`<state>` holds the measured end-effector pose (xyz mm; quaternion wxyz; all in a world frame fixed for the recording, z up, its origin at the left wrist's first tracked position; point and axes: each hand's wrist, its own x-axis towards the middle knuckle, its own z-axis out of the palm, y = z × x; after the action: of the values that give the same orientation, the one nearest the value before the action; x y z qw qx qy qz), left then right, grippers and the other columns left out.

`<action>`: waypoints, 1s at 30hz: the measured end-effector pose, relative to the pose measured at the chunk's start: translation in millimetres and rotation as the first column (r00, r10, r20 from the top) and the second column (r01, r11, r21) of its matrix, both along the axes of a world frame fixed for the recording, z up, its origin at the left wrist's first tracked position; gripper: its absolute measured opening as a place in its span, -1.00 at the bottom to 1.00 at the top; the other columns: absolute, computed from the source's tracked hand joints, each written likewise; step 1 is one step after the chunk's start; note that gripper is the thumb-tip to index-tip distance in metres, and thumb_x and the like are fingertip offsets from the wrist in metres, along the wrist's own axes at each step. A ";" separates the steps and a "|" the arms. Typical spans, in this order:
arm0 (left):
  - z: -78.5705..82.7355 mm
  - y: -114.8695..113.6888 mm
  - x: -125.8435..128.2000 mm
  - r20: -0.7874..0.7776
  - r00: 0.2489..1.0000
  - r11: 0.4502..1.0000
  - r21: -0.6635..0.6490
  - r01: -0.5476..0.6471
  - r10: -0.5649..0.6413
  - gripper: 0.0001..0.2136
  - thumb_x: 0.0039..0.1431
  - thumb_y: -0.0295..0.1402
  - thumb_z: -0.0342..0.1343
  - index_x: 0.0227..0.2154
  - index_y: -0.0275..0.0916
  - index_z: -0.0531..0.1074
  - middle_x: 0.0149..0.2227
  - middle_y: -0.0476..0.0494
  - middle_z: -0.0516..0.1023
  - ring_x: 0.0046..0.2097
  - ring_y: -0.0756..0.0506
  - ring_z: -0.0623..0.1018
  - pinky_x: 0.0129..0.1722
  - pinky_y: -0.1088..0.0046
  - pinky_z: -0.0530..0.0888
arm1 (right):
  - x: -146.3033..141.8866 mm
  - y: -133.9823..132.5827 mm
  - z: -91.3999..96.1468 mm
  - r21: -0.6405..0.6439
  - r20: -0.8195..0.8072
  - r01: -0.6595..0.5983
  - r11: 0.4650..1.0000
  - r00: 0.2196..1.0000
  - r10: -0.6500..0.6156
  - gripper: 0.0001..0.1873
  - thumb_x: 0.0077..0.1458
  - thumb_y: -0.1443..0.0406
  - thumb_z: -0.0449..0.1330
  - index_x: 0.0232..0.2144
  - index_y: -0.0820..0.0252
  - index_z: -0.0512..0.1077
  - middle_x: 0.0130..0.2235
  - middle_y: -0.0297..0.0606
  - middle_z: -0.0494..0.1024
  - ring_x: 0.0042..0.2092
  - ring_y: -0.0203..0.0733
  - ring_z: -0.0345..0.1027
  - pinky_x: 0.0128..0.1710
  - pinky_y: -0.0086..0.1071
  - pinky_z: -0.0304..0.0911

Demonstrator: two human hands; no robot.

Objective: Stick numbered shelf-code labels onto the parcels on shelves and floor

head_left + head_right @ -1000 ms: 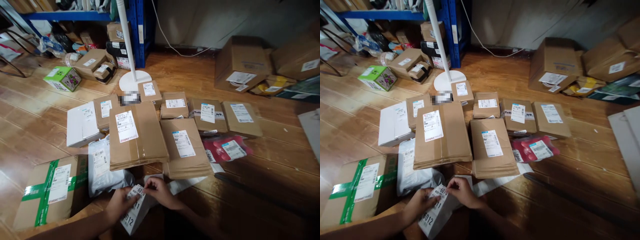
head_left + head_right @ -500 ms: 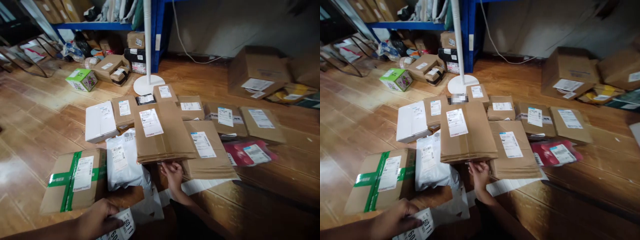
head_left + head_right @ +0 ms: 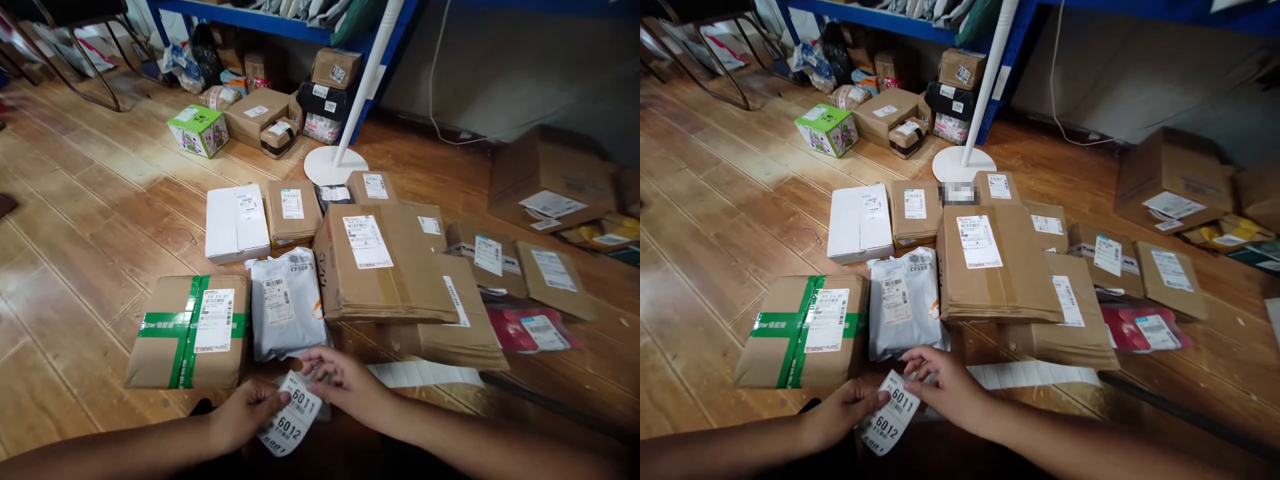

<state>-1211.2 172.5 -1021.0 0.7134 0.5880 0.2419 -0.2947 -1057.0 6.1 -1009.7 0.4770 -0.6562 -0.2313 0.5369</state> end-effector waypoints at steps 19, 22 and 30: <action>-22.6 22.7 31.3 -0.300 0.824 0.778 -0.286 -0.559 0.482 -0.57 -0.21 -0.04 0.32 -0.48 -0.39 0.50 -0.56 -0.11 0.52 -0.55 0.03 0.41 -0.52 0.52 0.29 | -7.1 49.4 -34.8 -0.107 0.126 0.312 0.944 0.946 -0.299 -0.74 -0.13 0.17 0.33 -0.38 0.22 0.51 -0.38 -0.23 0.60 -0.31 -0.18 0.47 -0.26 -0.30 0.38; -25.4 25.7 31.4 -0.310 0.822 0.788 -0.264 -0.556 0.477 -0.56 -0.16 -0.02 0.29 -0.47 -0.39 0.49 -0.55 -0.11 0.52 -0.56 0.03 0.41 -0.53 0.51 0.29 | -6.4 52.9 -33.4 -0.102 0.088 0.310 0.945 0.949 -0.302 -0.75 -0.12 0.16 0.32 -0.42 0.23 0.52 -0.39 -0.23 0.61 -0.32 -0.17 0.48 -0.25 -0.29 0.39; -27.7 28.0 27.8 -0.318 0.804 0.778 -0.240 -0.581 0.502 -0.55 -0.19 0.01 0.29 -0.50 -0.38 0.48 -0.57 -0.10 0.50 -0.56 0.02 0.40 -0.53 0.49 0.28 | -8.4 59.7 -32.0 -0.121 0.104 0.306 0.944 0.950 -0.294 -0.77 -0.09 0.17 0.29 -0.41 0.21 0.52 -0.37 -0.23 0.61 -0.30 -0.17 0.48 -0.22 -0.28 0.37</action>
<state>-1183.4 200.5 -1048.7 0.8209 0.3271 0.4325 -0.1790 -1065.4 65.7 -1041.7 0.4973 -0.7368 -0.1118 0.4442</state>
